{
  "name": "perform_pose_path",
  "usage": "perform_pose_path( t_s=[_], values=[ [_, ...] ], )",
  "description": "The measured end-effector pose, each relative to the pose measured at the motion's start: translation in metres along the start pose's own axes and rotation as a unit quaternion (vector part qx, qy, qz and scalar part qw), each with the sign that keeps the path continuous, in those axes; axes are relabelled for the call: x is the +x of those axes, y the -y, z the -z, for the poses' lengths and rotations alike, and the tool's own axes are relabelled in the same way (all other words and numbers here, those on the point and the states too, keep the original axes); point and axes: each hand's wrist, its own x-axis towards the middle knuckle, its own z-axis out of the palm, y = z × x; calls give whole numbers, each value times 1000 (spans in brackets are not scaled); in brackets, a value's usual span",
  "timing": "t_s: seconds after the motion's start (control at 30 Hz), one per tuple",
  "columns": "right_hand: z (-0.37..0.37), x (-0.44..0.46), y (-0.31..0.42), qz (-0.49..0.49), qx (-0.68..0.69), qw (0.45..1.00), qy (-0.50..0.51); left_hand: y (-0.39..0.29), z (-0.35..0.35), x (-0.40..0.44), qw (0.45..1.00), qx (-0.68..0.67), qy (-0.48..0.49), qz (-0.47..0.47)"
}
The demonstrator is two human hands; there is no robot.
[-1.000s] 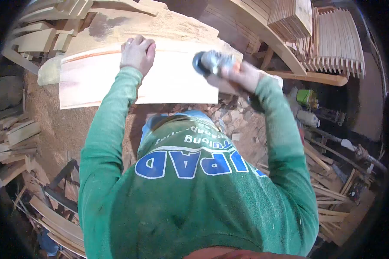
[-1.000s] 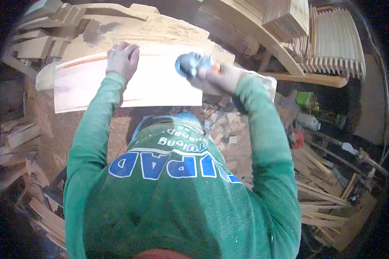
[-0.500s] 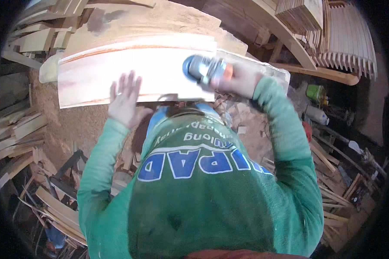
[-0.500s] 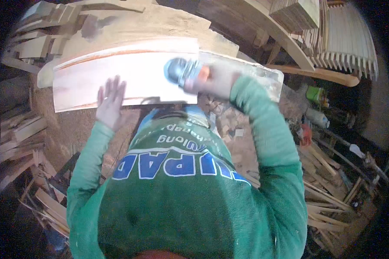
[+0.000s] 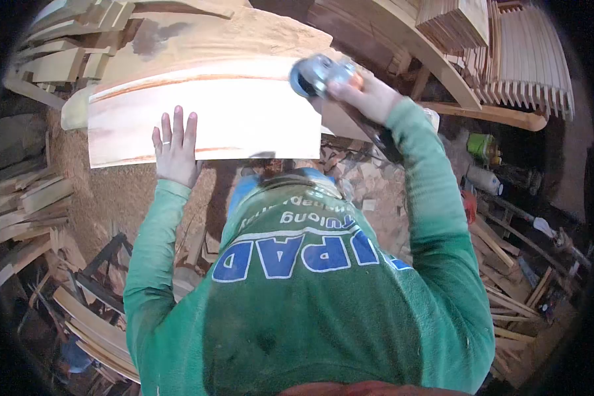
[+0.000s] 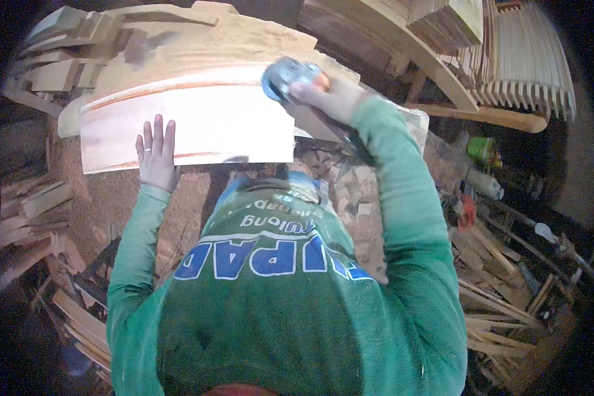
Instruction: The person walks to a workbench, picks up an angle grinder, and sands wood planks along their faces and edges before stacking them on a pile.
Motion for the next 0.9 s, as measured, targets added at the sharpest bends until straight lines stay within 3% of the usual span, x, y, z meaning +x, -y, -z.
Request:
perform_pose_path(
  t_s=[0.03,0.1,0.17,0.3,0.37,0.43,0.5,0.57,0.6,0.7,0.73,0.83,0.9],
  values=[
    [-2,-20,0,12,43,999,10,2,-6,-1,1000,-5,-6,-1],
    [-25,-35,-9,152,84,985,-10,5,-13,0,1000,18,-22,-5],
    [-40,-43,6,123,66,987,75,6,-18,-2,997,72,-35,-18],
    [-43,-25,25,88,-77,993,26,2,-11,-3,999,39,-7,-12],
    [-33,-18,11,122,-11,992,-39,1,-5,-2,999,47,7,-20],
    [-9,-4,-28,-43,17,999,-26,3,-5,-2,998,50,-3,-47],
    [6,-18,-74,-4,84,993,-78,7,3,-3,997,36,-5,-74],
    [-5,-60,-100,38,142,965,-219,12,26,-2,995,4,3,-104],
    [-12,-71,-127,56,213,950,-222,15,48,3,985,30,-68,-154],
    [-43,-110,-164,79,373,891,-246,36,113,26,968,-37,-135,-207],
    [-52,-121,-173,54,368,893,-254,29,143,41,964,-31,-143,-223],
    [-80,-134,-198,-5,360,897,-257,24,154,85,967,0,-131,-220],
    [-103,-135,-198,5,387,880,-274,2,163,135,989,87,34,-111]
  ],
)
